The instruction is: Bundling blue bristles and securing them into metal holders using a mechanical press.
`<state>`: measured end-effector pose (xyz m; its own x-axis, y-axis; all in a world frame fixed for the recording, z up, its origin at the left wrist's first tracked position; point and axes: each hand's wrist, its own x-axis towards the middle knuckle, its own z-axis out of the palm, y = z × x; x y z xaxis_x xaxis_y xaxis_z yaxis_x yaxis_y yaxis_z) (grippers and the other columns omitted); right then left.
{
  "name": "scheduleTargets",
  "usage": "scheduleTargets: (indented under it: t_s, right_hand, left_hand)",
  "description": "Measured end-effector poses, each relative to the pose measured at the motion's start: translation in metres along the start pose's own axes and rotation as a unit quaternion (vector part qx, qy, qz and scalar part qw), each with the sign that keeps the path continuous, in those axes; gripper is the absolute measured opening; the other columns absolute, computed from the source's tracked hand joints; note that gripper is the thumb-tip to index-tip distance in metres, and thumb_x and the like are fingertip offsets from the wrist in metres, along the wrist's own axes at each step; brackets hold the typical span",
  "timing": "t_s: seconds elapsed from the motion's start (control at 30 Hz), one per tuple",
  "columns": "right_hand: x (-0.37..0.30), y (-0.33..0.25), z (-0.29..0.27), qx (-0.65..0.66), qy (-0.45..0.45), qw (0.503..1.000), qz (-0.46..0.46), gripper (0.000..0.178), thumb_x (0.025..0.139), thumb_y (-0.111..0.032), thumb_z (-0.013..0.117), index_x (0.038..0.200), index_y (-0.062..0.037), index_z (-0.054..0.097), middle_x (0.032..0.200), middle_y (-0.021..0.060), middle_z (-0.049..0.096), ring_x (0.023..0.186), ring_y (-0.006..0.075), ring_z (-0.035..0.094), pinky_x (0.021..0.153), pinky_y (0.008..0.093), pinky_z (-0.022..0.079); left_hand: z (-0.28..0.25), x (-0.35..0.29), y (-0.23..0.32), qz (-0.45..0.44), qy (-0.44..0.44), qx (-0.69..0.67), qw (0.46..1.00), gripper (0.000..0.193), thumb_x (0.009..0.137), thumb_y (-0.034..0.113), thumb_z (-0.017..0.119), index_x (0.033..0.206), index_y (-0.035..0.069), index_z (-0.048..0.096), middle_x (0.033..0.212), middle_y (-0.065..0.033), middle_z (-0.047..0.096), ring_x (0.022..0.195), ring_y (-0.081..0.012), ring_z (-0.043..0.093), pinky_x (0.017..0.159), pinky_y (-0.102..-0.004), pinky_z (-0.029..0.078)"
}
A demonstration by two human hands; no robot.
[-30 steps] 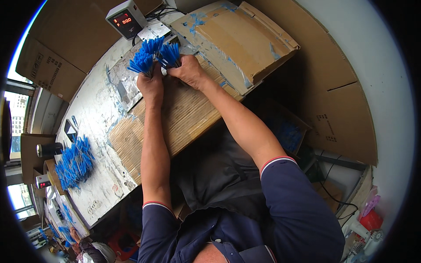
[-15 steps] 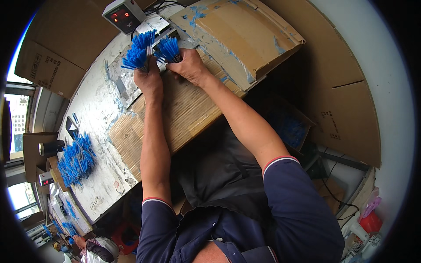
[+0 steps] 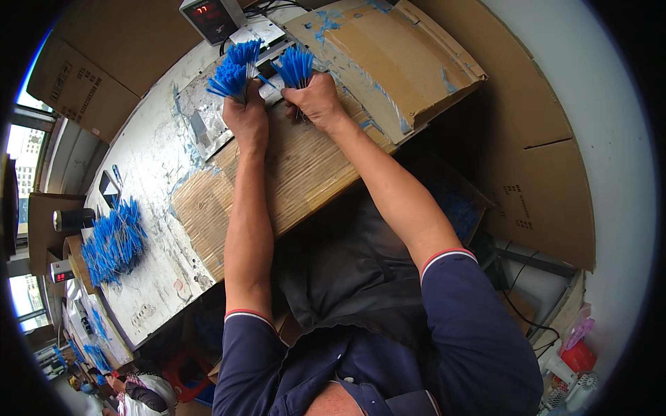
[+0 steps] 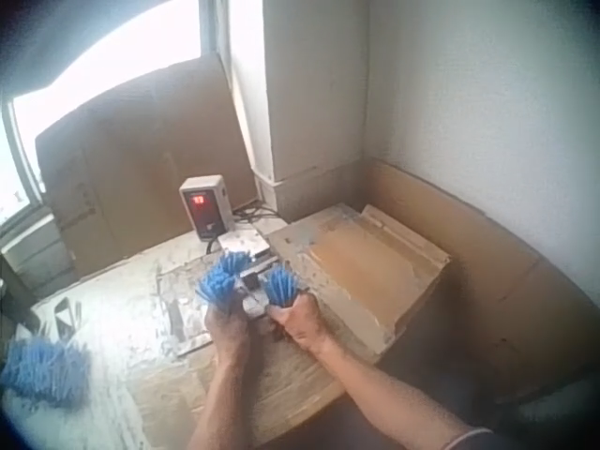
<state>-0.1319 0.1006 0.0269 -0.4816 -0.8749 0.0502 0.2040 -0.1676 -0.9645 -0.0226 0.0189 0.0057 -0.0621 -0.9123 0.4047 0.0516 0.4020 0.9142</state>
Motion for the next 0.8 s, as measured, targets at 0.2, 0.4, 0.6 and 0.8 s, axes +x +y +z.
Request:
scheduleTargets:
  t_s: [0.2,0.4,0.6,0.8]
  right_hand:
    - [0.02,0.013,0.018,-0.078,0.159,0.984,-0.02,0.012,0.077,-0.001,0.068,0.07,0.0061,0.061,0.065,0.0119,0.066,0.051,0.0217,0.069,0.041,0.0328,0.054]
    - [0.022,0.012,0.018,-0.112,0.173,0.978,0.023,0.004,0.077,0.0,0.067,0.074,0.0026,0.066,0.065,0.0077,0.065,0.05,0.0166,0.065,0.044,0.03,0.055]
    - [0.025,0.014,0.02,-0.078,0.185,0.98,0.017,0.007,0.077,0.001,0.071,0.075,0.0041,0.065,0.068,0.0112,0.066,0.051,0.0201,0.066,0.044,0.0315,0.056]
    - [0.025,0.008,0.019,0.073,0.193,0.975,0.081,0.014,0.081,-0.001,0.076,0.088,0.003,0.065,0.077,0.0115,0.068,0.059,0.0203,0.067,0.048,0.0327,0.059]
  left_hand:
    - [-0.013,0.011,-0.014,0.028,0.099,0.025,0.994,0.007,0.093,0.008,0.068,0.094,0.002,0.07,0.074,-0.0019,0.067,0.062,-0.0086,0.056,0.059,-0.0274,0.046]
    - [-0.01,0.005,-0.007,0.026,0.081,0.055,0.995,0.007,0.094,0.009,0.066,0.095,0.002,0.069,0.077,-0.0041,0.069,0.063,-0.0103,0.061,0.06,-0.0282,0.048]
    - [-0.013,0.007,-0.004,0.078,0.121,0.14,0.98,0.013,0.094,0.011,0.067,0.105,0.005,0.066,0.087,-0.0106,0.074,0.074,-0.0206,0.071,0.065,-0.0345,0.052]
    - [-0.012,0.005,-0.005,0.072,0.047,0.255,0.963,0.016,0.087,0.008,0.069,0.099,0.005,0.06,0.085,-0.0205,0.068,0.081,-0.0425,0.066,0.071,-0.0535,0.048]
